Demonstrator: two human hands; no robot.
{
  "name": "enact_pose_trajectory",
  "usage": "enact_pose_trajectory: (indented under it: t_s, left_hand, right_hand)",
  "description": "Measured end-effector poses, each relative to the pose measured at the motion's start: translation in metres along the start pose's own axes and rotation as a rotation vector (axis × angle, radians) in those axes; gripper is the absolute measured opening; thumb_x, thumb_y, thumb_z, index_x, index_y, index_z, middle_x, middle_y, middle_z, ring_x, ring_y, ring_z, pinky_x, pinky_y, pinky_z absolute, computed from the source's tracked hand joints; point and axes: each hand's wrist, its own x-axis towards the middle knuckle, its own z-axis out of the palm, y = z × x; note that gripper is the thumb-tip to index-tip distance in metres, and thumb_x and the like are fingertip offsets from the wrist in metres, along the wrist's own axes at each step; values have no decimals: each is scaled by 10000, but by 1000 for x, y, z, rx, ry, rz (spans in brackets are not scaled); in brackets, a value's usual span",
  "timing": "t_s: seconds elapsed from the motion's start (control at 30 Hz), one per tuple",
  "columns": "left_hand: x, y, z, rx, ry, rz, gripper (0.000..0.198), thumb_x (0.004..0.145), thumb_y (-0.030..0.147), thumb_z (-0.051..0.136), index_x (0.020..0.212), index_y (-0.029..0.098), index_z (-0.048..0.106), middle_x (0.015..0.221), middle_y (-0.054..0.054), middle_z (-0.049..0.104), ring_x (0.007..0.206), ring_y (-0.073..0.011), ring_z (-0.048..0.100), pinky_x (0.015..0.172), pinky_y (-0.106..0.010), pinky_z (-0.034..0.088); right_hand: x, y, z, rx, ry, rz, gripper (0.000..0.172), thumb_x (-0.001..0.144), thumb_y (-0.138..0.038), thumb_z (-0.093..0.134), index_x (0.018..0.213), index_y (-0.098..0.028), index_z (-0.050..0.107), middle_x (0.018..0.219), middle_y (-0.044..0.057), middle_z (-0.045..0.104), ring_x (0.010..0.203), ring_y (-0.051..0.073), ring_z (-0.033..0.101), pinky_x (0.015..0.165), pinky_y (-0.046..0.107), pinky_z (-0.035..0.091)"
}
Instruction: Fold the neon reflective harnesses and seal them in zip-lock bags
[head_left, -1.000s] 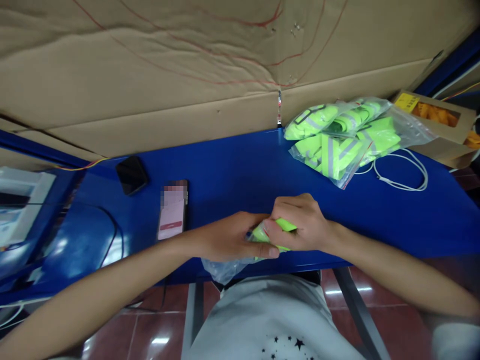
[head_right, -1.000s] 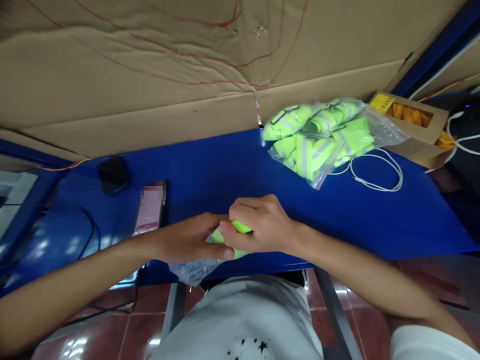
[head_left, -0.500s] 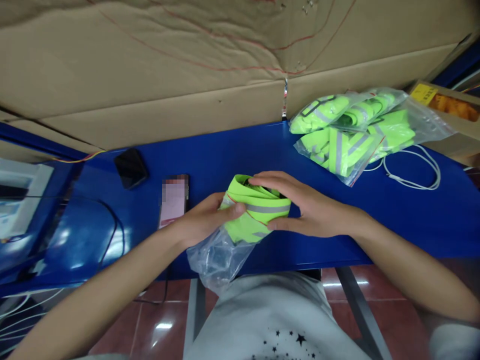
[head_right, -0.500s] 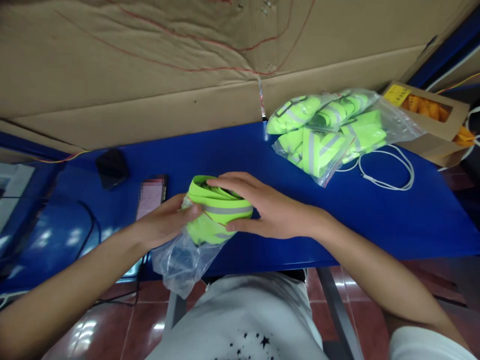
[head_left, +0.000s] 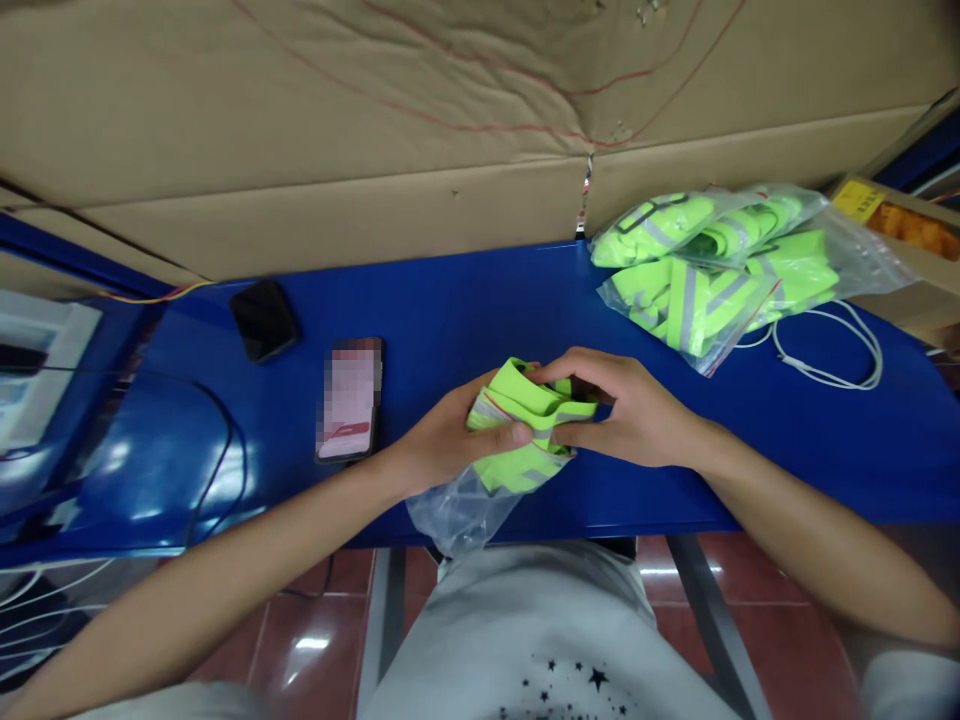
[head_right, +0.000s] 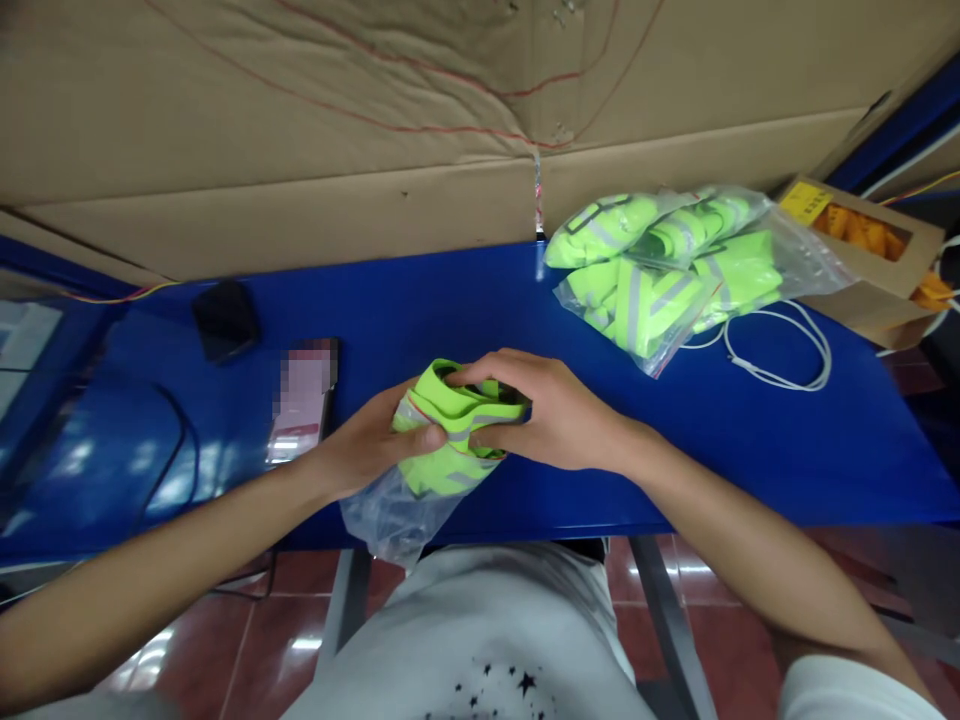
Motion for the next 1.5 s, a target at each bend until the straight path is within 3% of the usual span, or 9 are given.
enact_pose_trajectory:
  t_s: [0.2, 0.3, 0.4, 0.6, 0.8, 0.93, 1.13, 1.3, 1.5]
  left_hand:
    - [0, 4, -2, 214, -18, -68, 891, 731, 475, 914, 1490, 208, 532, 1450, -120, 651, 1290, -310, 642, 1043, -412, 539]
    - [0, 12, -3, 228, -56, -89, 856, 740, 475, 906, 1472, 207, 553, 1411, -110, 681, 1260, -316, 663, 1013, -404, 561]
    - [-2, 20, -5, 283, -132, -126, 747, 779, 462, 883, 1426, 216, 601, 1333, -80, 730, 1201, -323, 695, 966, -393, 587]
    - [-7, 21, -1, 612, -61, -59, 1056, 718, 542, 904, 1605, 275, 398, 1602, -73, 518, 1462, -350, 498, 1205, -456, 428]
    - [-8, 26, 12, 790, -101, -61, 1134, 756, 572, 869, 1665, 331, 236, 1271, -41, 757, 1176, -313, 714, 998, -397, 548]
    - [-9, 26, 18, 781, -135, -57, 1128, 768, 599, 852, 1668, 353, 218, 1321, -54, 735, 1169, -324, 718, 943, -387, 550]
    - [-10, 34, 12, 771, -41, 39, 1260, 663, 621, 912, 1673, 330, 217, 1471, -112, 634, 1322, -353, 621, 1070, -422, 485]
    - [-7, 30, -1, 852, -168, -118, 628, 823, 626, 772, 1295, 219, 695, 1109, -64, 774, 965, -244, 704, 762, -285, 473]
    - [-5, 12, 3, 836, -113, -106, 415, 841, 561, 754, 961, 164, 738, 765, 17, 669, 704, -139, 552, 595, -234, 336]
  right_hand:
    - [-1, -8, -9, -60, -226, 38, 211, 867, -160, 763, 1050, -187, 662, 1028, 33, 688, 890, 148, 649, 758, 246, 483]
    - [-3, -10, -10, -40, -288, 38, 502, 885, -297, 791, 1338, -200, 597, 1261, 98, 671, 1118, 212, 659, 913, 306, 522]
    - [-4, -10, -10, 28, -263, 58, 715, 990, -400, 671, 1603, -219, 351, 1398, 120, 627, 1212, 194, 635, 1000, 306, 510]
    - [-3, -8, 0, 14, -206, -2, 237, 1012, -307, 646, 1216, -192, 676, 1141, 43, 742, 981, 133, 692, 857, 224, 512]
    - [-11, -12, 9, -154, -190, -61, 233, 1038, -285, 605, 1244, -224, 692, 1070, 28, 739, 910, 118, 708, 785, 217, 499]
    - [-13, -17, 3, -197, -223, -49, 213, 1032, -287, 608, 1225, -257, 694, 1071, 7, 746, 844, 112, 704, 696, 224, 465]
    - [-9, -23, -13, -124, -247, -14, 561, 967, -428, 704, 1492, -326, 531, 1103, 23, 733, 903, 147, 701, 749, 241, 500]
    - [-8, -14, -4, -111, -263, 18, 288, 1049, -365, 582, 1304, -254, 659, 1128, 34, 727, 966, 131, 698, 801, 235, 484]
    - [-8, 1, 23, -43, -175, -64, 84, 987, -214, 635, 966, -173, 704, 857, 6, 691, 740, 92, 625, 667, 199, 439]
